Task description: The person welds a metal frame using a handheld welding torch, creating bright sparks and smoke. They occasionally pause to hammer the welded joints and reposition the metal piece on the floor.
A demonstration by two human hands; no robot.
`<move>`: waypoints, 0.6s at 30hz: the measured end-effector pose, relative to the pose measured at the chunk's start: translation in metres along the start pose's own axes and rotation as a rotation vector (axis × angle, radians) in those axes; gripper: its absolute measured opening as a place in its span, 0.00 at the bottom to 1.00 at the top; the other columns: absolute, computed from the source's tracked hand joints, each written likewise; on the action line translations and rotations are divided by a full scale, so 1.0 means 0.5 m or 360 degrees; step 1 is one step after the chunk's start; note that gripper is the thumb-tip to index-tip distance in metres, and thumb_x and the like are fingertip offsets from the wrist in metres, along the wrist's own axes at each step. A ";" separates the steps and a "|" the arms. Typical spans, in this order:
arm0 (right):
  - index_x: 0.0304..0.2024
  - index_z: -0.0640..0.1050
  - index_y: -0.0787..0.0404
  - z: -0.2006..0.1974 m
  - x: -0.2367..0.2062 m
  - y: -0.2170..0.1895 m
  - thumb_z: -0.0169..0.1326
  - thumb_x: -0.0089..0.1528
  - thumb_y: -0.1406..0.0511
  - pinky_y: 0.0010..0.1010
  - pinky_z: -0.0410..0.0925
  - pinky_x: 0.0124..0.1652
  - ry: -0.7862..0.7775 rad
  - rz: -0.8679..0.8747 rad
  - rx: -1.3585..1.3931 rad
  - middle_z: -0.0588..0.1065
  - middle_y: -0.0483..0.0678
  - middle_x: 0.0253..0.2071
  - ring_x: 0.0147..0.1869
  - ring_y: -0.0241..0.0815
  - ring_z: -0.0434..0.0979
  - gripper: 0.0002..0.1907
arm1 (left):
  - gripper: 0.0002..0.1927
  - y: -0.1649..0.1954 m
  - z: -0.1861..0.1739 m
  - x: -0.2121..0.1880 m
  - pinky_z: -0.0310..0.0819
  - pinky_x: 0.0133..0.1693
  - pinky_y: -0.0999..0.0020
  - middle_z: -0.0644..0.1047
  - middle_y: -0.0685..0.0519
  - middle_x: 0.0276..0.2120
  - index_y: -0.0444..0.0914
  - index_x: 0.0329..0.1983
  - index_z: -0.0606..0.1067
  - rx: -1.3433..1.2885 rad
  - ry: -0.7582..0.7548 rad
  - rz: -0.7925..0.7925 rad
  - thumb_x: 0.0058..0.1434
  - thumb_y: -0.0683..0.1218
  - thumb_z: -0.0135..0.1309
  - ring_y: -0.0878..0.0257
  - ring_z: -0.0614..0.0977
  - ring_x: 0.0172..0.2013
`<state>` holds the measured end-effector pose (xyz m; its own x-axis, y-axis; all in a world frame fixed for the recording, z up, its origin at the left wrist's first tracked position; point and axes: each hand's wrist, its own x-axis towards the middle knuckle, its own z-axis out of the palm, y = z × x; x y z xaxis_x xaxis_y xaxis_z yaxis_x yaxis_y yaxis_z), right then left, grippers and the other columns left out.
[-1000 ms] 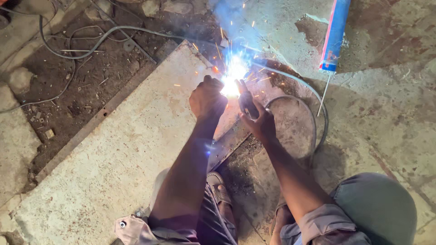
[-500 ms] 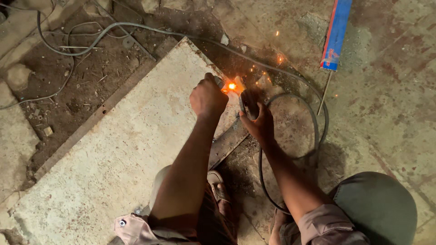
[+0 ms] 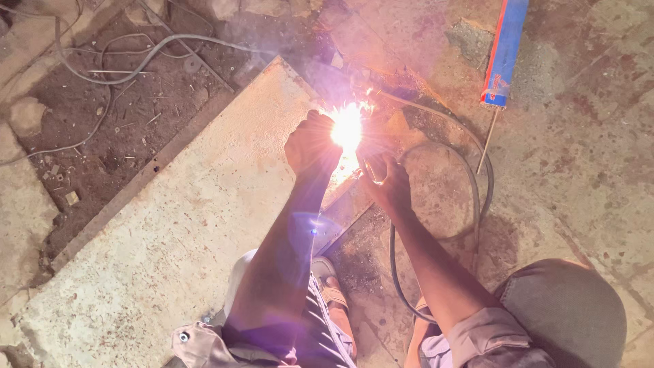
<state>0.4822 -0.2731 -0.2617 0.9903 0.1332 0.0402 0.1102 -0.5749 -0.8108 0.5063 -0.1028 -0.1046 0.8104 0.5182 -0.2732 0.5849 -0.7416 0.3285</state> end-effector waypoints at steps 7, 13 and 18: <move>0.63 0.72 0.63 0.004 0.006 0.011 0.66 0.54 0.52 0.51 0.69 0.52 0.0011 -0.0059 -0.0190 0.77 0.66 0.45 0.52 0.65 0.76 0.39 | 0.18 -0.015 0.028 0.013 0.81 0.38 0.57 0.81 0.49 0.33 0.40 0.39 0.76 0.0254 0.0277 0.0238 0.56 0.58 0.58 0.51 0.85 0.36; 0.64 0.71 0.66 -0.002 0.003 0.016 0.66 0.56 0.52 0.48 0.71 0.52 -0.0026 -0.0146 -0.0071 0.78 0.65 0.48 0.54 0.62 0.78 0.40 | 0.15 -0.018 0.035 0.012 0.80 0.38 0.55 0.81 0.49 0.33 0.41 0.39 0.75 0.0223 0.0383 0.0287 0.56 0.55 0.59 0.50 0.85 0.36; 0.57 0.75 0.64 -0.018 0.044 0.015 0.69 0.55 0.52 0.43 0.72 0.48 0.0150 0.0029 0.0219 0.79 0.60 0.46 0.49 0.55 0.80 0.35 | 0.16 -0.023 0.021 0.000 0.78 0.40 0.51 0.82 0.45 0.34 0.41 0.40 0.74 -0.0121 0.0249 0.0212 0.49 0.48 0.60 0.45 0.84 0.38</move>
<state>0.5053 -0.2818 -0.2616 0.9963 0.0439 0.0740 0.0859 -0.4598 -0.8838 0.4989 -0.0988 -0.1180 0.8724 0.4819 -0.0813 0.4683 -0.7768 0.4211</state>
